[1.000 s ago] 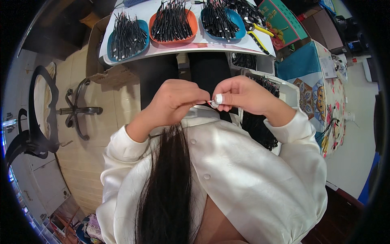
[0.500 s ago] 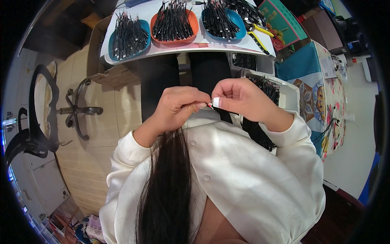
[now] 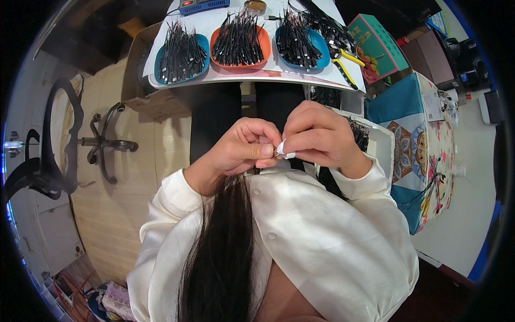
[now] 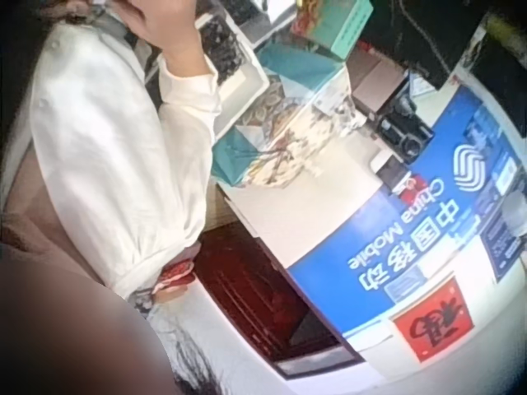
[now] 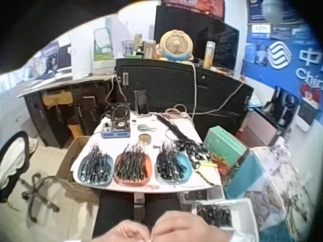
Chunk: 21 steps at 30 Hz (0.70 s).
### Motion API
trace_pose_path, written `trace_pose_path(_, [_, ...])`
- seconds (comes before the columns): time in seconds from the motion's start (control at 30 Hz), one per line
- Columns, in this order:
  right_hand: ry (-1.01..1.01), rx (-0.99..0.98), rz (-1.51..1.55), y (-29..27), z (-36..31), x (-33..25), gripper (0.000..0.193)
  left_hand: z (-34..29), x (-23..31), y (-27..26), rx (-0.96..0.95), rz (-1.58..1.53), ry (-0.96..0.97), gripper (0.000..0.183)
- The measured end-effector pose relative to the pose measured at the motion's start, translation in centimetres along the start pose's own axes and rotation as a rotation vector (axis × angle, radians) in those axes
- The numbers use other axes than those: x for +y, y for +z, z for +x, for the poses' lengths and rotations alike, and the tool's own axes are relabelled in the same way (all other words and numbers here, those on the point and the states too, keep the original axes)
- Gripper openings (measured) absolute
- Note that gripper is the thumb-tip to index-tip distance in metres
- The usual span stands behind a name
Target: The person repeatedly picks up black wires, strips the ends, and uses a soldering iron to tin the exposed conductors. Finished wires are placed into colored trays on the table.
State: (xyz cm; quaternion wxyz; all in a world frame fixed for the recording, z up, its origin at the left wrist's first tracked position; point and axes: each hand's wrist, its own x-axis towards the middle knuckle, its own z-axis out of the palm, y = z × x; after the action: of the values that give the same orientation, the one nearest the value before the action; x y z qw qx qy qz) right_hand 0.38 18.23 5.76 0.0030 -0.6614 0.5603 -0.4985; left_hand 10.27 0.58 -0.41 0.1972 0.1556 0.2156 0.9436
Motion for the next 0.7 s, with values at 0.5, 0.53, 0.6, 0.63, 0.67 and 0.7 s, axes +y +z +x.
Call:
trace_pose_path(0.5, [0.141,0.192,0.276,1.9,-1.6,1.9,0.024,-1.0,2.5,2.5,0.273,0.989,0.225,0.013])
trace_pose_path(0.53, [0.128,0.192,0.252,1.9,-1.4,2.0,0.023,-0.9,2.6,2.4,0.274,0.997,0.211,0.013])
trace_pose_path(0.6, [0.11,0.208,0.244,1.7,-1.2,2.5,0.016,-0.6,2.9,2.0,0.274,1.006,0.194,0.013])
trace_pose_path(0.63, [0.105,0.213,0.229,1.7,-1.1,2.7,0.015,-0.3,3.1,1.8,0.282,0.98,0.187,0.012])
trace_pose_path(0.67, [0.109,0.226,0.217,1.7,-1.0,2.9,0.014,-0.1,3.3,1.5,0.279,0.965,0.156,0.012])
trace_pose_path(0.7, [0.122,0.244,0.194,1.7,-1.0,3.1,0.011,0.2,3.5,1.3,0.274,0.954,0.127,0.012])
